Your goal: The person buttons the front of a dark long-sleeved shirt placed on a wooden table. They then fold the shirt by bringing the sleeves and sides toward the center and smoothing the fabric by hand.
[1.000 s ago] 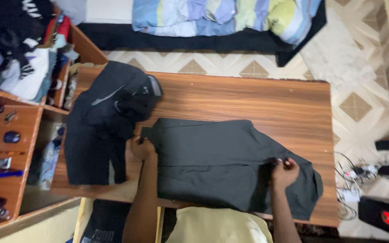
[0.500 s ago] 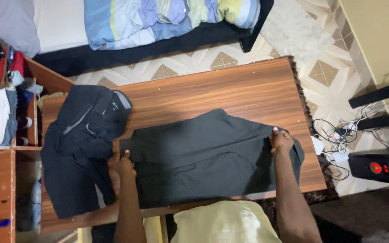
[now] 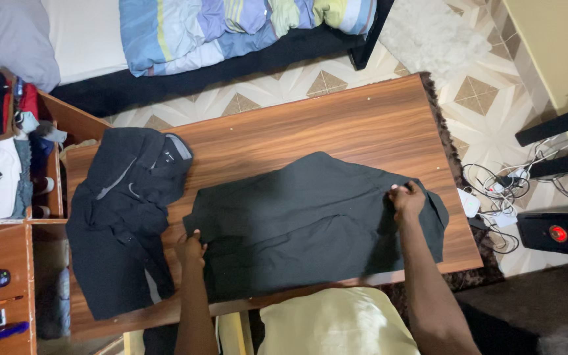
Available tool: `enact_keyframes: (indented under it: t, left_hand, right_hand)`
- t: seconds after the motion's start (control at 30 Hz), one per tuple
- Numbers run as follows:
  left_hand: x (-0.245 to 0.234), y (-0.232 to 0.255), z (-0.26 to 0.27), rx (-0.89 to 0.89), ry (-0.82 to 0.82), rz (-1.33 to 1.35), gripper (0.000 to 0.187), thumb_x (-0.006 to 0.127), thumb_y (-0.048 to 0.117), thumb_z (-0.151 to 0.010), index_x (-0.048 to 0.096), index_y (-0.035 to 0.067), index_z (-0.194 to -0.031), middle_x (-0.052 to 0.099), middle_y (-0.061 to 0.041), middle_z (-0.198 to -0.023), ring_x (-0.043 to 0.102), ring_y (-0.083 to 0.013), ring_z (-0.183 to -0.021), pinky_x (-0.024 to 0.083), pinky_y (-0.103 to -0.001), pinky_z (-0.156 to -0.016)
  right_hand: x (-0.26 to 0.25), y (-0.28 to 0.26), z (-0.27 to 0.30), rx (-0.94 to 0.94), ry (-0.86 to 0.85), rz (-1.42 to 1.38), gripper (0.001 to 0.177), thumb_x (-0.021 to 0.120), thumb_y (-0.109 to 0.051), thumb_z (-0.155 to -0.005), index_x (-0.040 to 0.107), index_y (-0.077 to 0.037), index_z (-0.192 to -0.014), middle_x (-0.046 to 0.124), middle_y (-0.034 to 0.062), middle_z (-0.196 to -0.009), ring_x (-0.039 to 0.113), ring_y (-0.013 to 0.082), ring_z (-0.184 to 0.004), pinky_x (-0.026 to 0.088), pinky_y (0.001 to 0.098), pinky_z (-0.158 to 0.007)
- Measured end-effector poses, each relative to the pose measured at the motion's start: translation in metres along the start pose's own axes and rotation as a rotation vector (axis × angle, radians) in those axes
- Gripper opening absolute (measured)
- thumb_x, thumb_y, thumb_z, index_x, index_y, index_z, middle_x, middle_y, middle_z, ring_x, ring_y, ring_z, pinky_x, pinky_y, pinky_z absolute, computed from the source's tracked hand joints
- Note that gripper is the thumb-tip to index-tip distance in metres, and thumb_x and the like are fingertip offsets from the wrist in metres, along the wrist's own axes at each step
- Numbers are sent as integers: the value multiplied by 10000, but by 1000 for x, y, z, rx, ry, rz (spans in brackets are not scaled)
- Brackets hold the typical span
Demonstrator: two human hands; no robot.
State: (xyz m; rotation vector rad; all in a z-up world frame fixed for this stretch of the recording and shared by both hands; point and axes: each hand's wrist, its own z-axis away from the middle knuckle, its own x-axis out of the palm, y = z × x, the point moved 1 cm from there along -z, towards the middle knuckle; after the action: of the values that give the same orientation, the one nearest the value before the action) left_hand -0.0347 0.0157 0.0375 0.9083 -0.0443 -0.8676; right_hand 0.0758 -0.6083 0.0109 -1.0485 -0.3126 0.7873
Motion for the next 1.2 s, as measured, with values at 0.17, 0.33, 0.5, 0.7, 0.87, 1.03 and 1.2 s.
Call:
enact_keyframes:
  t: [0.17, 0.33, 0.5, 0.7, 0.87, 1.03, 1.2]
  left_hand:
    - [-1, -4, 2, 73, -99, -57, 219, 708, 128, -949, 701, -1, -1126, 679, -82, -1003, 608, -176, -796, 518, -292, -604]
    - [-6, -7, 6, 50, -68, -122, 347, 704, 124, -939, 621, 43, -1266, 667, -63, -1083, 632, -167, -873, 564, -304, -659]
    - [-5, 0, 15, 190, -71, -80, 296, 689, 144, -968, 672, -23, -1211, 695, -89, -1011, 615, -193, -815, 511, -327, -659]
    - [-3, 0, 19, 394, 156, -258, 167, 731, 92, -904, 736, -32, -1016, 746, -128, -964, 658, -233, -827, 512, -371, -728]
    - [3, -6, 13, 668, 354, -566, 243, 798, 133, -826, 740, -39, -987, 740, -218, -1011, 699, -383, -912, 545, -457, -811]
    - [19, -8, 26, 567, 413, -638, 229, 766, 146, -858, 707, -17, -1007, 726, -220, -1001, 701, -416, -938, 548, -496, -814]
    - [31, -11, 35, 654, 550, -625, 244, 777, 143, -832, 680, -4, -1002, 705, -216, -990, 681, -432, -919, 534, -519, -782]
  right_hand:
    - [2, 1, 6, -273, -10, 18, 341, 703, 118, -885, 596, 22, -1194, 637, 68, -878, 651, 142, -725, 553, 290, -614]
    - [-3, 2, 6, -289, 114, 93, 320, 751, 98, -849, 550, 17, -1084, 644, 66, -838, 661, 143, -674, 590, 296, -599]
    - [-3, 0, 5, -397, 127, 75, 273, 772, 89, -879, 540, 12, -1003, 630, 64, -843, 659, 124, -708, 606, 289, -639]
    - [4, 2, 3, -361, 179, -9, 271, 772, 77, -871, 545, -19, -985, 641, 50, -835, 682, 107, -713, 631, 284, -648]
    - [5, -4, 4, -472, 231, 171, 218, 778, 76, -875, 607, 23, -999, 677, 89, -881, 676, 200, -772, 595, 319, -704]
    - [3, -17, 44, -911, 212, 647, 384, 789, -63, -896, 662, 93, -1223, 646, 277, -1215, 633, 411, -1109, 516, 474, -991]
    - [22, -18, 91, -1003, -110, 922, 717, 684, -365, -963, 485, 62, -1505, 399, 265, -1598, 328, 414, -1513, 278, 566, -1253]
